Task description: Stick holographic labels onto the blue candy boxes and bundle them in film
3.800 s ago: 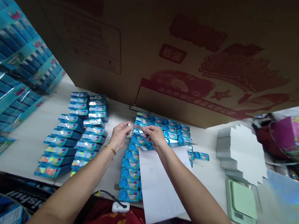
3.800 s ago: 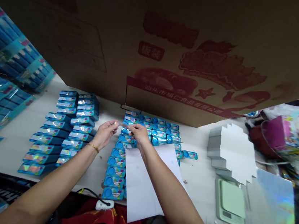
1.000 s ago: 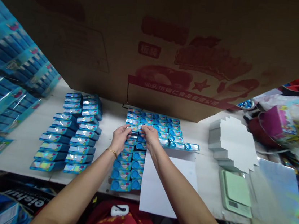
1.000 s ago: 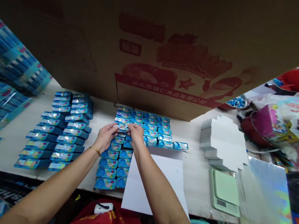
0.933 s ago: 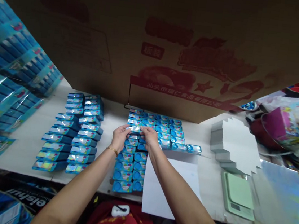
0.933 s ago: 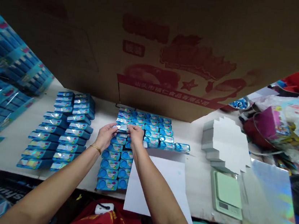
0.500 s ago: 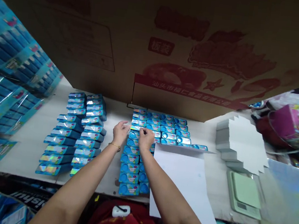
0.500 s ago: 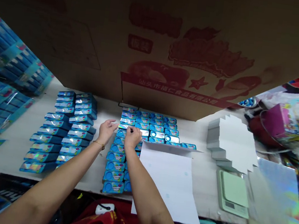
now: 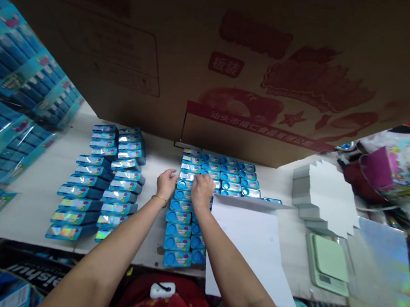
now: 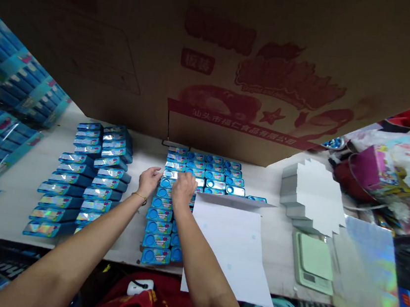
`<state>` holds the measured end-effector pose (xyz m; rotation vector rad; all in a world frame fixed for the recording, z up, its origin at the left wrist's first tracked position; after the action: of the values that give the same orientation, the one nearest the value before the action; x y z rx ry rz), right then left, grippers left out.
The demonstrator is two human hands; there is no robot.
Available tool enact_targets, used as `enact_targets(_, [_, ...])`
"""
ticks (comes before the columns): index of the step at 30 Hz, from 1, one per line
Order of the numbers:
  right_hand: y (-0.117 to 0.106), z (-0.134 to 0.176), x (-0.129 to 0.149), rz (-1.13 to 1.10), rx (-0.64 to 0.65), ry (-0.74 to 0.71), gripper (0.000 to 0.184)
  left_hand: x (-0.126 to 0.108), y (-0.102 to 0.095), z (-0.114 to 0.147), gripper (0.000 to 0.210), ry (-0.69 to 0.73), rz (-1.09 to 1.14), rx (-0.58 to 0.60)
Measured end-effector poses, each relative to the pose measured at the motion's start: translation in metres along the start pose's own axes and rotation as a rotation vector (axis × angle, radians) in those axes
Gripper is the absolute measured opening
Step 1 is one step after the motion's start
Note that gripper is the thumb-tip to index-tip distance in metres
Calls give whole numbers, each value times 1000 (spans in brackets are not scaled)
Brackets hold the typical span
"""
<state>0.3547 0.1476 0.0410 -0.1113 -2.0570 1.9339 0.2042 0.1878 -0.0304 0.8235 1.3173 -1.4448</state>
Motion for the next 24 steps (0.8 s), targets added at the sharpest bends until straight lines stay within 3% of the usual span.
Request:
enact_targets(3, [0,7,17,190,69,-262,38,-7,-1,6,29,57,-30,63])
enact_targets(5, [-8,9,21,270,110,-347,39,-18,-4,12,33,96,-59,59])
enact_targets(7, [-30,8,14,292,108,-392,34,-34,-8,20,33,143,-80,17])
enact_targets(9, [-67,5,-8,285,29,-394,33,-55,-5,32,32,192,-56,19])
enact_targets(11, [-107,2,-45,314,-92,-327,33,-74,13,48,34,206,-5,122])
enact_targets(13, [-133,4,-83,408,-132,-272,35,-89,40,66,39,172,42,286])
enact_targets(16, [-133,16,-119,557,-7,-277,41,-100,85,90,45,90,117,497])
enact_targets(19, [-123,35,-131,564,70,-341,33,-102,118,108,45,16,177,619])
enact_targets(22, [-148,50,-156,423,-169,-327,35,-97,140,122,51,-96,221,713])
enact_targets(24, [-173,56,-210,319,-404,-82,39,-92,148,130,54,-199,249,752])
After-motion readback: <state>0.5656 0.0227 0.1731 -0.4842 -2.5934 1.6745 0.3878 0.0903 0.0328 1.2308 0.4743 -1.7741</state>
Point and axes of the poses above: each hand's wrist, its own z-axis away from the middle knuckle, its own y-axis out of the palm, x = y × z, the point moved 7 cm from there along -z, towards the middle knuckle, and after that the axes turned 12 degrees about z, right-handed, at the moved point
